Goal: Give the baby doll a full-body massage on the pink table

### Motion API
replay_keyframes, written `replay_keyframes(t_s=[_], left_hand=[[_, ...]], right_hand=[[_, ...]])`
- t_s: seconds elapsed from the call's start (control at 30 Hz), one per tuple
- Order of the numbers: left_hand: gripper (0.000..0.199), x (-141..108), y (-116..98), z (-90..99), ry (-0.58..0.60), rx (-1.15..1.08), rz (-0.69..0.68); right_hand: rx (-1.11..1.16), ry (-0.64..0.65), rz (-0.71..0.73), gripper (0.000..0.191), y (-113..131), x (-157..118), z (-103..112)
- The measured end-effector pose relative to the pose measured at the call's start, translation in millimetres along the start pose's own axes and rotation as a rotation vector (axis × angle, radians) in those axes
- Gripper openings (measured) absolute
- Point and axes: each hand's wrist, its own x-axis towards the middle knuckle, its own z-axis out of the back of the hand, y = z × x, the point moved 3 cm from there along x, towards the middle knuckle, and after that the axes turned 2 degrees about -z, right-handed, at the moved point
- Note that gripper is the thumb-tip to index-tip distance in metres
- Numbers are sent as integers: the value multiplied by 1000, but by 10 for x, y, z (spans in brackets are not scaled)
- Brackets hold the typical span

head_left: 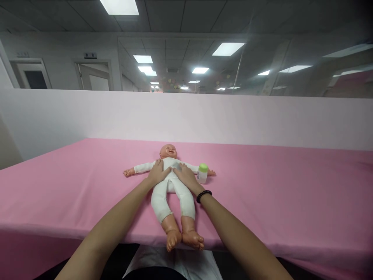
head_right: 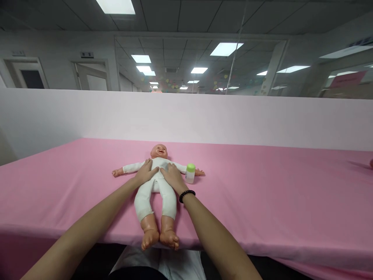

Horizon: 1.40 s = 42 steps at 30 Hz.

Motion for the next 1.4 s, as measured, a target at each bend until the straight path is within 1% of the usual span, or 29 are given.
replay_keyframes(t_s=[0.03, 0.07, 0.1, 0.17, 0.23, 0.33, 0.4, 0.47, 0.53, 0.57, 0.63, 0.67, 0.73, 0.8, 0.87, 0.93, 0.97, 1.0, 1.07, 1.17, 1.23, 1.3, 1.33, 1.4], left_hand=[[54, -23, -36, 37, -40, 13, -55], [41, -45, -74, 70, -68, 27, -117], [34, -65, -107, 96, -83, 36, -174], [33, -89, -145, 128, -84, 19, -251], [35, -88, -143, 133, -77, -45, -293], [42, -52, -104, 85, -12, -129, -358], [49, -19, -61, 28, 51, -110, -354], [55, 8, -4, -25, 107, -54, -270], [59, 18, 44, -48, 119, -13, -157], [60, 17, 51, -42, 101, -8, -131], [54, 4, 29, -6, 30, -9, -155], [46, -6, 9, 17, -10, -10, -186], [33, -30, -31, 59, -75, -18, -251], [31, -54, -54, 82, -107, -50, -295], [32, -72, -65, 89, -110, -115, -345], [35, -79, -70, 90, -89, -187, -397], [37, -76, -70, 90, -76, -211, -414], [38, -70, -67, 89, -62, -224, -421], [39, -47, -59, 79, -23, -222, -422], [43, -7, -35, 36, 45, -170, -401], [48, 14, -5, -4, 85, -118, -330], [53, 23, 26, -26, 88, -78, -208], [53, 19, 30, -23, 74, -65, -161], [47, -1, 4, 11, 15, -37, -125]], right_hand=[[7, -40, 74, 48, 29, -10, 19], [32, -53, 158, 38, 62, -20, 32], [70, -39, 244, 34, 96, -29, 38], [160, 34, 389, 34, 154, -48, 38], [234, 109, 431, 38, 165, -49, 30], [273, 189, 362, 46, 95, -4, -12], [248, 233, 305, 52, 24, 43, -58], [196, 257, 251, 57, -34, 83, -97], [142, 256, 191, 61, -64, 96, -111], [120, 244, 163, 63, -64, 90, -105], [81, 175, 129, 64, -35, 56, -64], [60, 121, 131, 61, -9, 32, -33], [17, -5, 156, 45, 50, -16, 34], [4, -104, 199, 31, 98, -49, 80], [56, -124, 276, 28, 132, -57, 89], [130, -80, 358, 31, 144, -48, 75], [149, -46, 375, 34, 138, -41, 65], [149, -13, 367, 37, 123, -32, 56], [123, 47, 306, 42, 80, -17, 47], [116, 124, 232, 49, 30, -7, 38], [108, 155, 194, 54, 10, 2, 22], [69, 172, 130, 61, -15, 15, -2], [48, 168, 98, 64, -26, 19, -9], [14, 123, 63, 67, -32, 15, -2]])
